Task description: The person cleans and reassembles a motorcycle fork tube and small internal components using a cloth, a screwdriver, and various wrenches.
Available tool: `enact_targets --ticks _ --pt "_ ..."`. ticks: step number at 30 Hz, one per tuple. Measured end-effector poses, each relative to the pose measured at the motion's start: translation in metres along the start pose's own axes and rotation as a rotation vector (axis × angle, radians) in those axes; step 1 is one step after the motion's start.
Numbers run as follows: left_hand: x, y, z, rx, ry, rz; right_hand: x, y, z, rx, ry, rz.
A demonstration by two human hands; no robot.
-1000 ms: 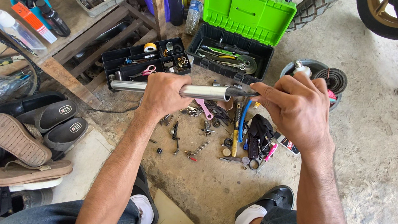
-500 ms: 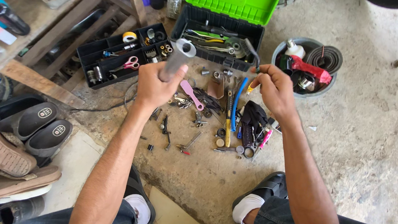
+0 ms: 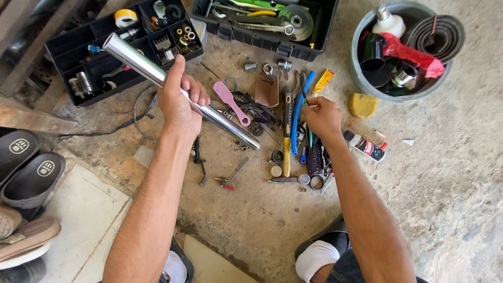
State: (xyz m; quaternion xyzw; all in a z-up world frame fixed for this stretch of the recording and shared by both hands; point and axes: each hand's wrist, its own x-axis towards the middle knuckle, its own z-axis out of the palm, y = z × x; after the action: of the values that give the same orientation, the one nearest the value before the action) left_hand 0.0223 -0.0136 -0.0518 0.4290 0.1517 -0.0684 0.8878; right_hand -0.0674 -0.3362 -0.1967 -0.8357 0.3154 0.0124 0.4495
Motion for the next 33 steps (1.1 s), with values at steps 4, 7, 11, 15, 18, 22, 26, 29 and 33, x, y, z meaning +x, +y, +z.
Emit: enact_targets --ticks 4,7,11,15,18,22,26,29,33 --pt "0.014 -0.02 -0.005 0.114 0.011 0.056 0.021 0.026 0.022 -0.229 0.006 -0.16" --pt "0.02 -0.031 -0.007 0.21 -0.005 0.08 0.033 0.035 0.03 -0.312 -0.009 -0.167" --pt "0.02 -0.037 -0.006 0.235 -0.094 0.087 0.039 0.039 0.032 -0.397 -0.034 -0.255" --pt "0.019 -0.038 -0.003 0.24 -0.169 0.114 0.033 0.022 0.011 -0.322 -0.08 -0.099" --pt "0.017 -0.039 0.001 0.25 -0.185 0.111 0.022 0.025 -0.01 -0.558 0.113 -0.17" --pt "0.01 -0.039 0.008 0.236 -0.197 0.118 0.01 0.06 -0.018 -0.569 0.087 -0.054" --pt "-0.005 -0.037 0.014 0.197 -0.192 0.092 -0.013 0.092 0.0 -0.449 0.075 0.0" --pt "-0.013 -0.029 0.018 0.177 -0.194 0.087 -0.019 0.097 0.004 -0.433 0.215 -0.102" --pt "-0.026 -0.008 0.021 0.173 -0.199 0.071 -0.015 0.081 -0.022 -0.305 0.295 -0.131"
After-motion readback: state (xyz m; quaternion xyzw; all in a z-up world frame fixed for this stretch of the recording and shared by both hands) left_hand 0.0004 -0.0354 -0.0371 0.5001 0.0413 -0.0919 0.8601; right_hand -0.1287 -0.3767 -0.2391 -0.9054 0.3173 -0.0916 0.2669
